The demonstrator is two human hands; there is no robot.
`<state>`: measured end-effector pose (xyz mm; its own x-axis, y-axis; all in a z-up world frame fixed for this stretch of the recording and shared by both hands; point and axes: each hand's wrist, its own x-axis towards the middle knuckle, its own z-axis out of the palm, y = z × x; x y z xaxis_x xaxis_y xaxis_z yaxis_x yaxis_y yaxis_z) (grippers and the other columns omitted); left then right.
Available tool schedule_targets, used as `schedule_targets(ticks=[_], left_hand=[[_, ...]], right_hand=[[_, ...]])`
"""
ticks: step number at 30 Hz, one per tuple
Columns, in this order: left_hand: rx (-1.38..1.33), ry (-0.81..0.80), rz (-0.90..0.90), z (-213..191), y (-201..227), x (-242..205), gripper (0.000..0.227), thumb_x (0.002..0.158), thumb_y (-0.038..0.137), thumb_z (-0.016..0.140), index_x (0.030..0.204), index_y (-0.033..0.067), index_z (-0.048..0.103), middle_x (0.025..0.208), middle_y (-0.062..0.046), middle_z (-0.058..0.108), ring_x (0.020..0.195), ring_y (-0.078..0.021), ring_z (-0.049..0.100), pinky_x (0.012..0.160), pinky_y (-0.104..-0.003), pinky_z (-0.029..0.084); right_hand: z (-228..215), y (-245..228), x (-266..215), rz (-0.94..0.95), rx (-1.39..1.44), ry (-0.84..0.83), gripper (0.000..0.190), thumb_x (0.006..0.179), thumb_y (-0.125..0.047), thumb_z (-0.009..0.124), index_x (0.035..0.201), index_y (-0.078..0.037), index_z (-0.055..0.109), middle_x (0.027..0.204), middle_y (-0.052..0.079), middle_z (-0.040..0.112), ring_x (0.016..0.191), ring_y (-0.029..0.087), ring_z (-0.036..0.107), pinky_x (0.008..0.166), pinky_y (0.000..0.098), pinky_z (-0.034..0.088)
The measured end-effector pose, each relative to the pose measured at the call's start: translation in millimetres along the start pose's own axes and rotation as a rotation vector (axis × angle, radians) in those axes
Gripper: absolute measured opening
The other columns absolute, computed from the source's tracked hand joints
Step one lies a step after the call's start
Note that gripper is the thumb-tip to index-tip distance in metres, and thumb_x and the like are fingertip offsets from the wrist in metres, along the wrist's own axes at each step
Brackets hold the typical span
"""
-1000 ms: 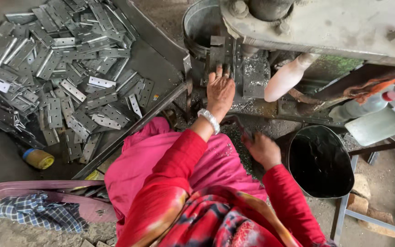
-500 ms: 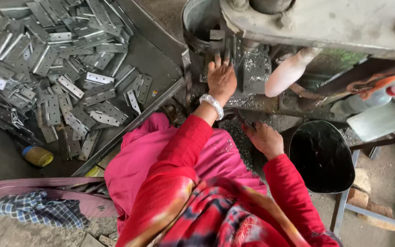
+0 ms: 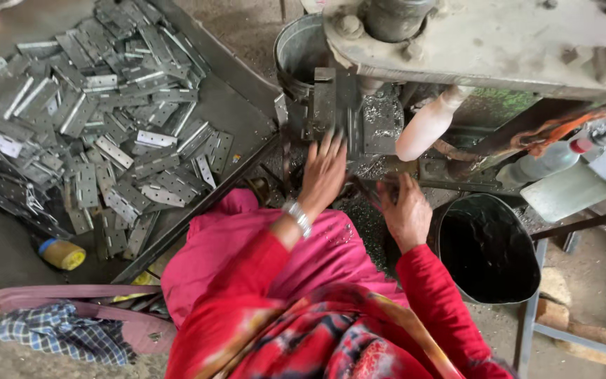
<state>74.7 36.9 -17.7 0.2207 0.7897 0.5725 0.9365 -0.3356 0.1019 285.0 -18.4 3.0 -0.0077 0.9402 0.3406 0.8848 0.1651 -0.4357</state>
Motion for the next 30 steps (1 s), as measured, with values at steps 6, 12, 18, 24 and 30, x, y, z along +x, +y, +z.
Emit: schedule_targets(ticks=[6, 12, 18, 24, 30], left_hand=[[-0.37, -0.193, 0.102, -29, -15, 4, 0.027, 0.1, 0.003, 0.054, 0.122, 0.0109, 0.067, 0.14, -0.006, 0.063, 0.118, -0.0235, 0.065, 0.108, -0.044, 0.05], [0.035, -0.281, -0.199, -10, 47, 74, 0.021, 0.095, 0.009, 0.058, 0.106, 0.0001, 0.073, 0.134, -0.018, 0.061, 0.107, -0.0296, 0.065, 0.096, -0.045, 0.051], [-0.071, -0.162, -0.135, -24, 15, 32, 0.016, 0.079, 0.01, 0.065, 0.084, -0.0014, 0.075, 0.147, -0.023, 0.055, 0.115, -0.0367, 0.054, 0.087, -0.046, 0.047], [0.169, -0.388, -0.009, -10, 22, 23, 0.02, 0.079, 0.013, 0.063, 0.091, 0.0072, 0.077, 0.118, -0.011, 0.067, 0.12, -0.025, 0.052, 0.092, -0.037, 0.039], [0.238, -0.17, -0.122, 31, 27, 57, 0.027, 0.087, 0.026, 0.059, 0.089, 0.0059, 0.078, 0.107, -0.01, 0.071, 0.113, -0.0243, 0.054, 0.089, -0.04, 0.038]], right_hand=[[-23, -25, 5, -0.026, 0.087, 0.173, 0.042, 0.094, -0.032, 0.068, 0.121, -0.002, 0.062, 0.117, 0.024, 0.065, 0.096, 0.046, 0.066, 0.077, 0.0513, 0.052], [-31, -32, 1, 0.087, 0.16, 0.071, 0.029, 0.097, -0.033, 0.069, 0.113, -0.009, 0.066, 0.108, 0.016, 0.069, 0.096, 0.039, 0.068, 0.079, 0.0494, 0.053], [-34, -32, 5, 0.139, 0.176, 0.003, 0.027, 0.097, -0.036, 0.065, 0.108, -0.011, 0.066, 0.099, 0.013, 0.074, 0.089, 0.037, 0.072, 0.074, 0.0488, 0.054], [-32, -38, 19, 0.092, 0.041, -0.09, 0.036, 0.099, -0.043, 0.061, 0.117, -0.012, 0.066, 0.102, 0.021, 0.074, 0.094, 0.045, 0.069, 0.076, 0.0557, 0.052], [-2, -5, 14, 0.108, -0.105, -0.221, 0.053, 0.092, -0.054, 0.063, 0.12, -0.009, 0.064, 0.095, 0.025, 0.073, 0.088, 0.047, 0.069, 0.074, 0.0577, 0.053]])
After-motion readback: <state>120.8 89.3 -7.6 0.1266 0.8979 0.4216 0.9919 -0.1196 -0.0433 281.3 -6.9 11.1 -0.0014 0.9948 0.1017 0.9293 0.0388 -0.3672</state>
